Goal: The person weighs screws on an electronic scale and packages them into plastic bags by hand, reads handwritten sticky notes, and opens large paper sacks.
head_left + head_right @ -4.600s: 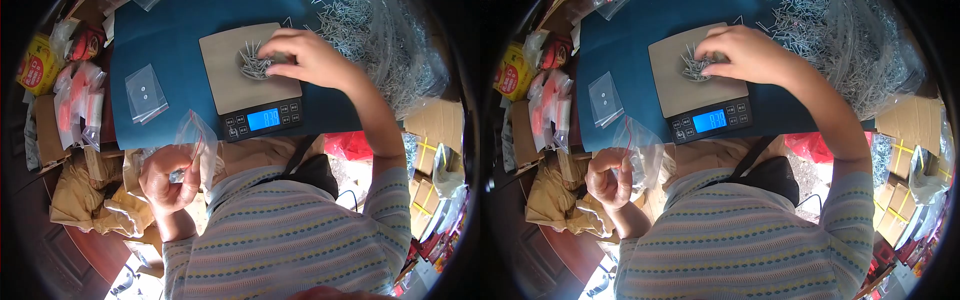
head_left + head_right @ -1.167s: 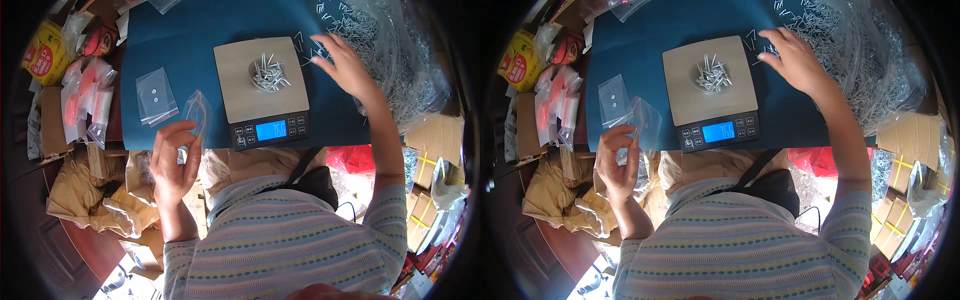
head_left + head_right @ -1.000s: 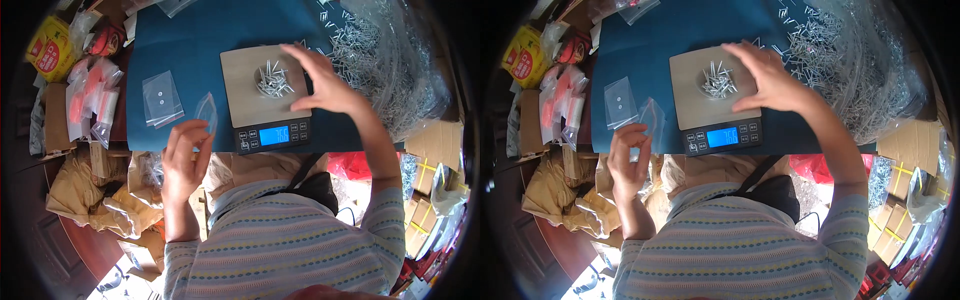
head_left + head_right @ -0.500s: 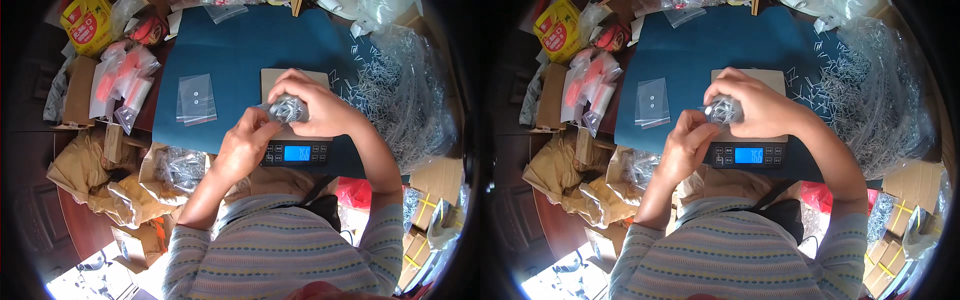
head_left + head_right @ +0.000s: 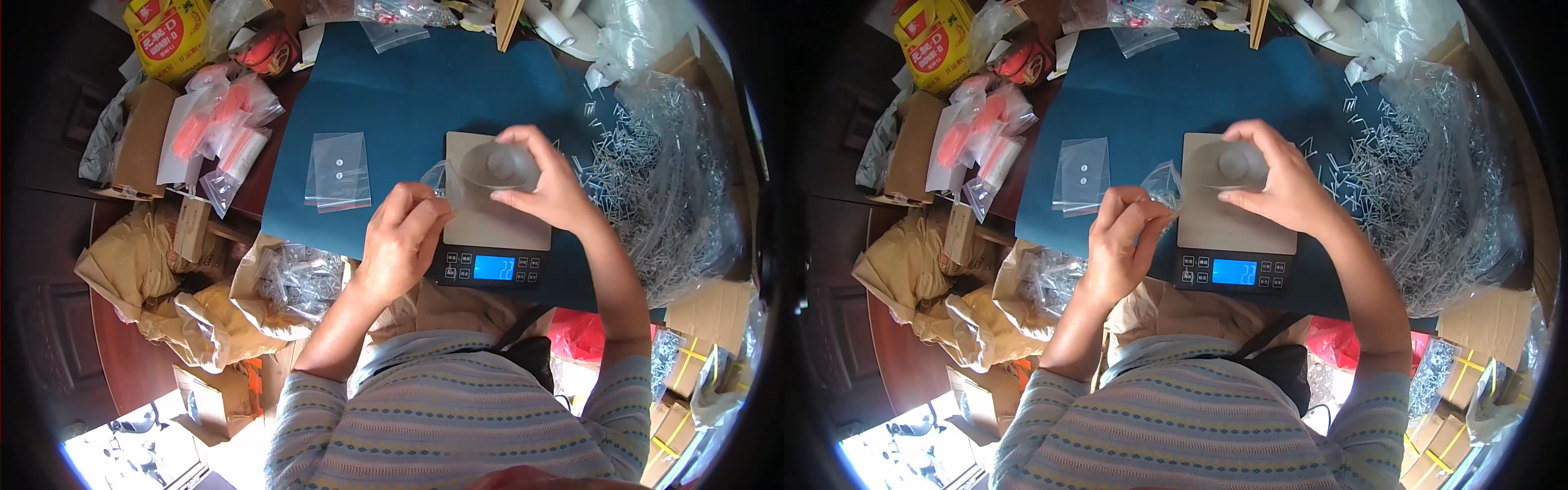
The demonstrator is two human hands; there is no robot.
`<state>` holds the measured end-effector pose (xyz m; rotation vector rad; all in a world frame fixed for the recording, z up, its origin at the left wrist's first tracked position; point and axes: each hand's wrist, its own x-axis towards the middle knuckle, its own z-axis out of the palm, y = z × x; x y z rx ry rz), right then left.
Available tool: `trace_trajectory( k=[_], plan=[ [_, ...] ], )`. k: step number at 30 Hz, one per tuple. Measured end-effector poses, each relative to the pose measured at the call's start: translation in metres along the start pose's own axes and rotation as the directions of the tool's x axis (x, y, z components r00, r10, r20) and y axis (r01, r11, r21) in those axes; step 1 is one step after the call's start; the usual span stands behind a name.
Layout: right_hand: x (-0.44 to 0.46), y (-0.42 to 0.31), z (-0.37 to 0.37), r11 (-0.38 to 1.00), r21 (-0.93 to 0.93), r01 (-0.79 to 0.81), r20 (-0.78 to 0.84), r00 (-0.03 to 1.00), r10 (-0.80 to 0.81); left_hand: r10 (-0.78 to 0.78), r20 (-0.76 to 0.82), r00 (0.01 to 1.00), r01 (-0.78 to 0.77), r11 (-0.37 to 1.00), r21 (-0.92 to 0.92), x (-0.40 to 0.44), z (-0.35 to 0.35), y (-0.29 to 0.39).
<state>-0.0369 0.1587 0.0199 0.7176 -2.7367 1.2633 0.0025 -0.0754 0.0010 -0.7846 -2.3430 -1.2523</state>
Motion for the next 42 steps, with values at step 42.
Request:
trace_trajectory(
  k=[42],
  plan=[
    [-0.045, -0.088, 0.009, 0.757, -0.134, 0.640, 0.052, 0.767, -0.639, -0.046, 0.388, 0.921, 0.269, 0.794, -0.545, -0.016, -0.031, 0.062]
  ],
)
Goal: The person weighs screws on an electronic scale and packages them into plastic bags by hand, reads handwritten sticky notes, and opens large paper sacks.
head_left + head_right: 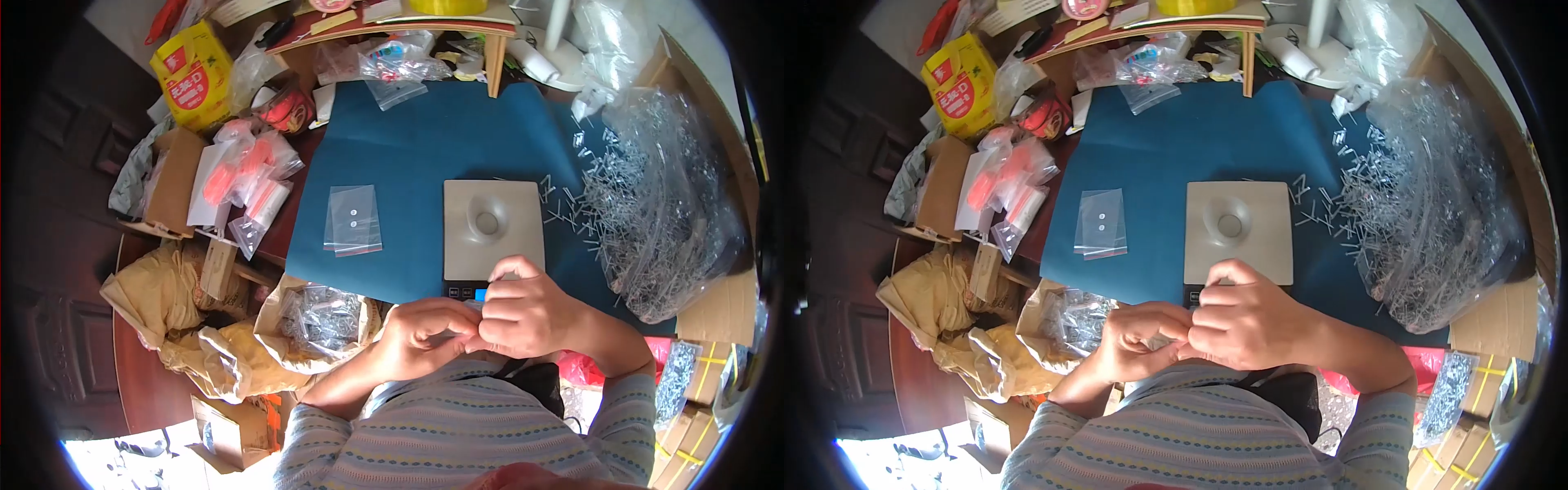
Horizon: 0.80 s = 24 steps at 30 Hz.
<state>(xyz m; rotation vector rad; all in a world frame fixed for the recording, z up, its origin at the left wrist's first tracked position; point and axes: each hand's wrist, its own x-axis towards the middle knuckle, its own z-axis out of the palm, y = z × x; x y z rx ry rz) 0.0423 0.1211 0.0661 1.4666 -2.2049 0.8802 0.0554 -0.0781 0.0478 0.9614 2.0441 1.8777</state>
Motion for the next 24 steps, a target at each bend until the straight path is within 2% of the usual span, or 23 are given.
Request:
trace_trajectory(
  k=[2, 4, 10, 12, 13, 16, 18, 19, 20, 21, 22, 23, 24],
  plan=[
    [-0.002, -0.005, -0.010, 1.000, -0.013, 0.029, 0.013, 1.000, -0.029, 0.009, -0.036, 0.999, -0.013, 0.996, -0.091, -0.003, -0.005, -0.001],
    [-0.006, -0.004, -0.021, 1.000, 0.008, -0.006, -0.077, 0.997, 0.007, 0.008, -0.055, 0.998, -0.019, 0.982, -0.189, -0.006, -0.016, -0.002],
    [-0.013, -0.004, -0.008, 0.995, 0.105, 0.001, -0.163, 0.987, 0.017, -0.138, -0.169, 0.976, 0.085, 0.954, -0.289, -0.015, -0.024, 0.001],
    [-0.014, -0.002, 0.000, 0.989, 0.144, 0.015, -0.216, 0.976, 0.016, -0.143, -0.162, 0.976, 0.082, 0.939, -0.335, -0.017, -0.025, -0.002],
    [-0.016, -0.001, -0.001, 0.983, 0.183, -0.014, -0.147, 0.988, 0.042, -0.165, -0.167, 0.972, 0.097, 0.929, -0.357, -0.019, -0.026, -0.003],
    [-0.030, 0.021, 0.009, 0.967, 0.231, -0.108, -0.108, 0.985, 0.136, -0.201, -0.174, 0.964, 0.135, 0.935, -0.328, -0.030, -0.043, -0.008],
    [-0.049, 0.048, -0.020, 0.891, 0.147, -0.430, 0.074, 0.903, 0.424, -0.238, -0.225, 0.945, 0.186, 0.956, -0.229, -0.043, -0.065, -0.004],
    [-0.061, 0.064, -0.034, 0.795, 0.150, -0.588, 0.089, 0.809, 0.581, -0.279, -0.250, 0.927, 0.248, 0.957, -0.148, -0.051, -0.078, -0.001],
    [-0.080, 0.085, -0.049, 0.768, 0.042, -0.639, 0.053, 0.769, 0.636, -0.316, -0.279, 0.907, 0.309, 0.948, -0.070, -0.059, -0.090, 0.001],
    [-0.096, 0.102, -0.068, 0.799, -0.134, -0.587, 0.035, 0.802, 0.596, -0.382, -0.305, 0.872, 0.404, 0.915, 0.008, -0.068, -0.101, 0.005],
    [-0.114, 0.116, -0.081, 0.706, -0.272, -0.654, 0.060, 0.721, 0.690, -0.443, -0.337, 0.831, 0.495, 0.865, 0.083, -0.077, -0.112, 0.007],
    [-0.131, 0.125, -0.092, 0.516, -0.440, -0.735, 0.112, 0.526, 0.843, -0.556, -0.315, 0.769, 0.632, 0.735, 0.247, -0.088, -0.123, 0.005],
    [-0.139, 0.130, -0.100, 0.390, -0.541, -0.745, 0.150, 0.370, 0.917, -0.614, -0.288, 0.735, 0.674, 0.615, 0.409, -0.089, -0.126, 0.002]
  ],
)
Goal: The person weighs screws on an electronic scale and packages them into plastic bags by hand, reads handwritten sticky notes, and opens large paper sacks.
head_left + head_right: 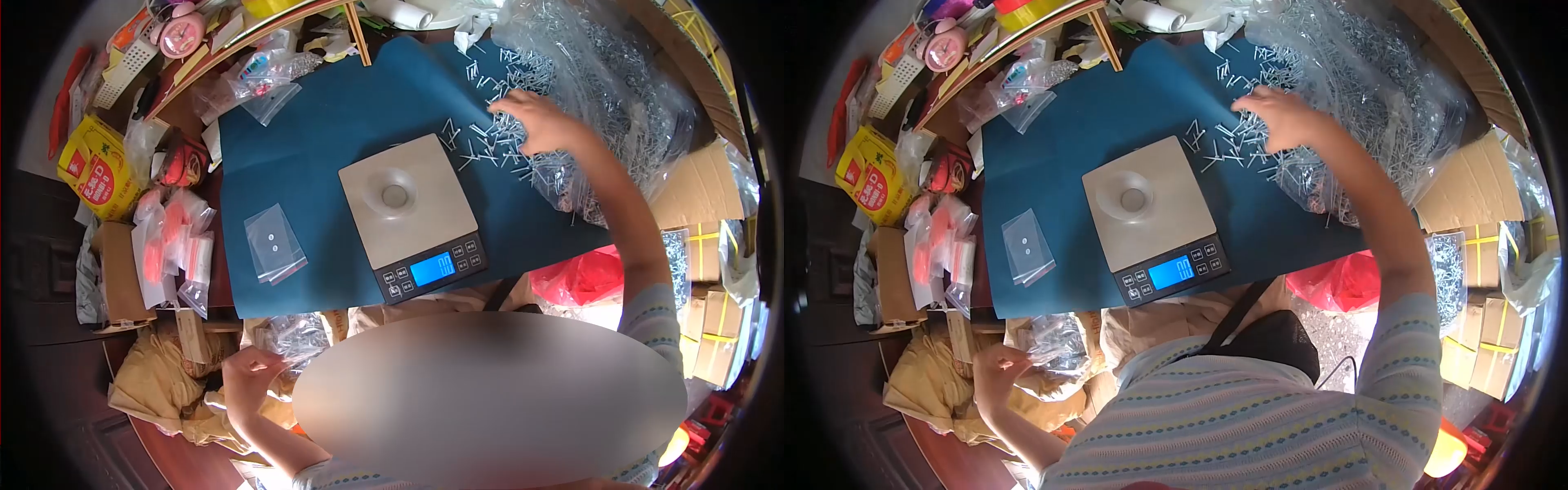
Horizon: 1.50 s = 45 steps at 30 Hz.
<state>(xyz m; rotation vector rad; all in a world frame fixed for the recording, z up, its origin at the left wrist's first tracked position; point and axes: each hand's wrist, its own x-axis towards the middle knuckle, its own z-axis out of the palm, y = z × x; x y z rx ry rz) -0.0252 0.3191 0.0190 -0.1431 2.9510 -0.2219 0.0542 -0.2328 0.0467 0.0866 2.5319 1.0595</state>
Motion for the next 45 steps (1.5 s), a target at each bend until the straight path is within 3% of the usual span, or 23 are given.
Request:
trace_trajectory(
  k=[2, 3, 6, 8, 11, 15, 17, 20, 23, 26, 27, 30, 31, 34, 35, 40, 45],
  plan=[
    [0.004, 0.016, 0.004, 0.987, -0.093, -0.128, 0.135, 0.981, 0.140, -0.118, 0.077, 0.990, 0.078, 0.916, 0.393, 0.007, 0.001, 0.004],
    [0.006, 0.020, 0.007, 0.990, -0.092, -0.110, 0.123, 0.985, 0.121, -0.216, 0.088, 0.972, 0.145, 0.856, 0.495, 0.012, 0.004, 0.012],
    [0.007, 0.023, 0.016, 0.992, -0.106, -0.063, 0.079, 0.994, 0.072, 0.063, -0.070, 0.996, -0.045, 0.970, 0.238, 0.032, 0.029, 0.007],
    [0.004, 0.021, 0.020, 0.989, -0.143, -0.040, 0.035, 0.998, 0.046, 0.377, -0.104, 0.920, -0.320, 0.877, 0.358, 0.052, 0.041, 0.021],
    [-0.002, 0.025, 0.013, 0.995, -0.080, 0.052, 0.046, 0.998, -0.049, 0.593, -0.128, 0.795, -0.389, 0.659, 0.644, 0.089, 0.053, 0.019],
    [0.008, 0.037, 0.012, 0.985, 0.063, 0.162, 0.002, 0.987, -0.163, 0.505, -0.174, 0.846, -0.351, 0.771, 0.532, 0.119, 0.069, 0.004],
    [0.016, 0.040, 0.018, 0.980, 0.135, 0.145, -0.050, 0.989, -0.139, 0.414, -0.187, 0.891, -0.285, 0.831, 0.477, 0.119, 0.080, 0.016],
    [0.028, 0.048, 0.027, 0.948, 0.187, 0.256, -0.174, 0.959, -0.224, 0.504, -0.151, 0.850, -0.387, 0.793, 0.471, 0.120, 0.099, 0.021],
    [0.034, 0.052, 0.028, 0.877, 0.270, 0.397, -0.297, 0.901, -0.317, 0.499, -0.247, 0.831, -0.400, 0.844, 0.357, 0.114, 0.103, 0.031],
    [0.034, 0.057, 0.019, 0.788, 0.597, 0.148, -0.117, 0.988, -0.097, 0.504, -0.318, 0.803, -0.414, 0.856, 0.311, 0.111, 0.101, 0.032],
    [0.031, 0.053, 0.015, 0.751, 0.632, 0.190, -0.190, 0.978, -0.087, 0.515, -0.340, 0.787, -0.423, 0.851, 0.311, 0.109, 0.100, 0.031],
    [0.029, 0.054, 0.012, 0.807, 0.582, 0.098, -0.150, 0.989, -0.012, 0.546, -0.378, 0.747, -0.413, 0.828, 0.380, 0.105, 0.098, 0.028],
    [0.030, 0.053, 0.012, 0.805, 0.573, 0.156, -0.198, 0.979, -0.049, 0.547, -0.392, 0.740, -0.413, 0.829, 0.377, 0.104, 0.098, 0.029],
    [0.026, 0.038, -0.002, 0.764, 0.641, -0.068, -0.084, 0.984, 0.159, 0.537, -0.431, 0.725, -0.408, 0.840, 0.359, 0.097, 0.096, 0.035],
    [0.029, 0.044, 0.000, 0.774, 0.633, -0.003, -0.131, 0.985, 0.111, 0.531, -0.441, 0.724, -0.407, 0.845, 0.348, 0.095, 0.096, 0.036],
    [0.034, 0.010, -0.019, 0.622, 0.782, 0.035, -0.060, 0.998, 0.019, 0.530, -0.478, 0.701, -0.424, 0.848, 0.319, 0.091, 0.097, 0.040],
    [0.047, -0.062, -0.030, 0.496, 0.864, 0.086, 0.056, 0.963, -0.265, 0.552, -0.453, 0.700, -0.462, 0.834, 0.303, 0.088, 0.101, 0.047]
  ],
)
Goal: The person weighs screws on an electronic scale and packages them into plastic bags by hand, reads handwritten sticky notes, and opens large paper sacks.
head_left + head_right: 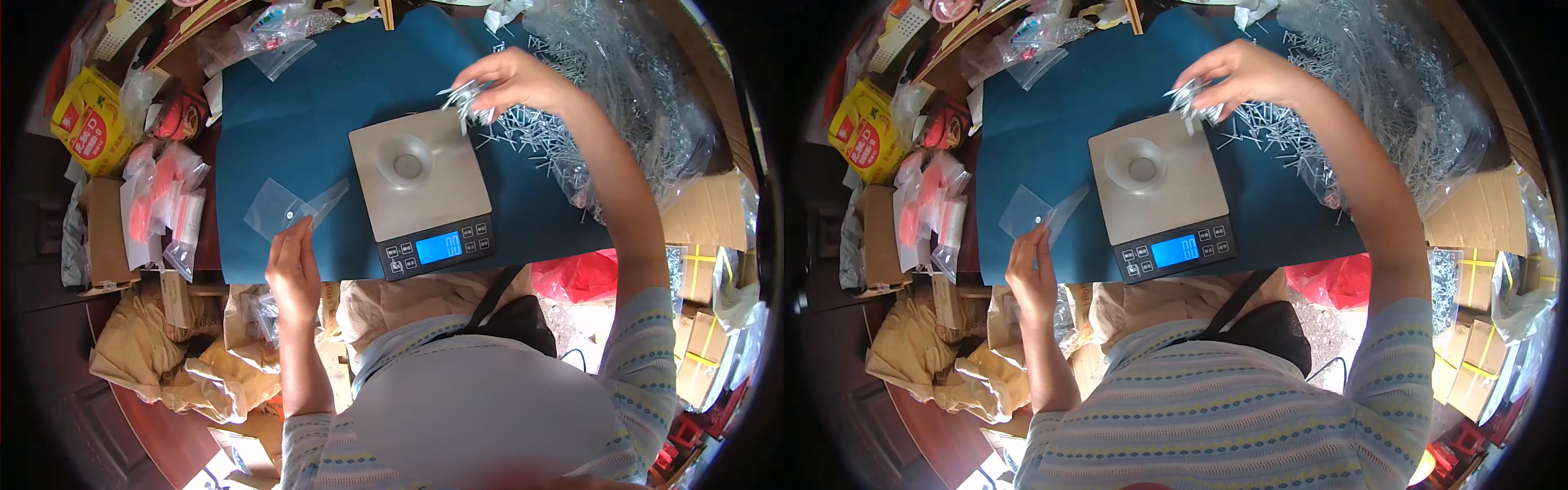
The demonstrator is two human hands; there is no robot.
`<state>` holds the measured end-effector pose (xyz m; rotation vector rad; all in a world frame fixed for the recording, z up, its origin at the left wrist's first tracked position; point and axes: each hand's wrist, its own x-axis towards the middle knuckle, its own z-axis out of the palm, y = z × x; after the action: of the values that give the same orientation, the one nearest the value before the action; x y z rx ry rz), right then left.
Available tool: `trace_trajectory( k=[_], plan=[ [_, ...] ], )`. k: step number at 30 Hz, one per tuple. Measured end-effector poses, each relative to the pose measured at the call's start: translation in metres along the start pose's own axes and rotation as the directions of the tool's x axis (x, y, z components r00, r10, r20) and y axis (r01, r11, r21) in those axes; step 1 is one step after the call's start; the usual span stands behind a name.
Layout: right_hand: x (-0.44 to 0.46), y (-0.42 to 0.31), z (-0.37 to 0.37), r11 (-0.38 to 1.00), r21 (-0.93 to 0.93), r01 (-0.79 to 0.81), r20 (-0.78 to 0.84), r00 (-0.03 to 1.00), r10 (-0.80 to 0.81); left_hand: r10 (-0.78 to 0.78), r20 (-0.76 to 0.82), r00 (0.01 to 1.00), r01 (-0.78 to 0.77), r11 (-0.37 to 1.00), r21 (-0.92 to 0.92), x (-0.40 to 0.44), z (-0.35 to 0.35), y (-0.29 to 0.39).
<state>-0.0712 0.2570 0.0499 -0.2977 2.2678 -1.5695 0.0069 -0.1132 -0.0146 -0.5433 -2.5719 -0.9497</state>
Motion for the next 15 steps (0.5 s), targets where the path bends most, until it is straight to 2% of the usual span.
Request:
trace_trajectory(
  k=[3, 4, 5, 7, 8, 9, 11, 14, 15],
  plan=[
    [0.022, -0.016, 0.037, 0.998, -0.043, 0.042, 0.180, 0.983, -0.034, 0.003, 0.011, 1.000, -0.002, 0.999, -0.047, -0.001, 0.001, 0.006],
    [0.030, -0.015, 0.053, 0.995, 0.036, 0.097, 0.208, 0.973, -0.102, 0.005, 0.017, 1.000, -0.004, 0.998, -0.057, -0.001, 0.001, 0.009],
    [0.032, -0.020, 0.063, 1.000, -0.026, 0.006, 0.216, 0.976, 0.000, 0.007, 0.024, 1.000, -0.005, 0.998, -0.068, -0.001, 0.001, 0.010],
    [0.038, -0.014, 0.085, 0.878, -0.421, 0.229, 0.158, 0.971, -0.177, 0.048, -0.009, 0.999, -0.049, 0.997, -0.065, -0.002, 0.002, 0.011],
    [0.035, -0.017, 0.093, 0.856, -0.502, 0.123, 0.112, 0.991, -0.077, 0.053, -0.008, 0.999, -0.054, 0.996, -0.069, -0.002, 0.001, 0.012],
    [0.031, -0.013, 0.099, 0.779, -0.583, 0.233, 0.113, 0.972, -0.206, 0.058, -0.007, 0.998, -0.058, 0.996, -0.074, -0.002, 0.000, 0.013],
    [0.024, -0.009, 0.101, 0.754, -0.598, 0.271, 0.150, 0.962, -0.227, 0.051, 0.005, 0.999, -0.050, 0.995, -0.085, -0.002, -0.004, 0.018],
    [0.002, -0.024, 0.092, 0.778, -0.547, 0.309, 0.008, 0.931, -0.364, 0.014, 0.034, 0.999, -0.010, 0.995, -0.103, -0.003, -0.013, 0.033],
    [-0.001, -0.023, 0.089, 0.734, -0.585, 0.344, -0.053, 0.887, -0.458, -0.003, 0.044, 0.999, 0.008, 0.994, -0.109, -0.003, -0.016, 0.039]
  ],
)
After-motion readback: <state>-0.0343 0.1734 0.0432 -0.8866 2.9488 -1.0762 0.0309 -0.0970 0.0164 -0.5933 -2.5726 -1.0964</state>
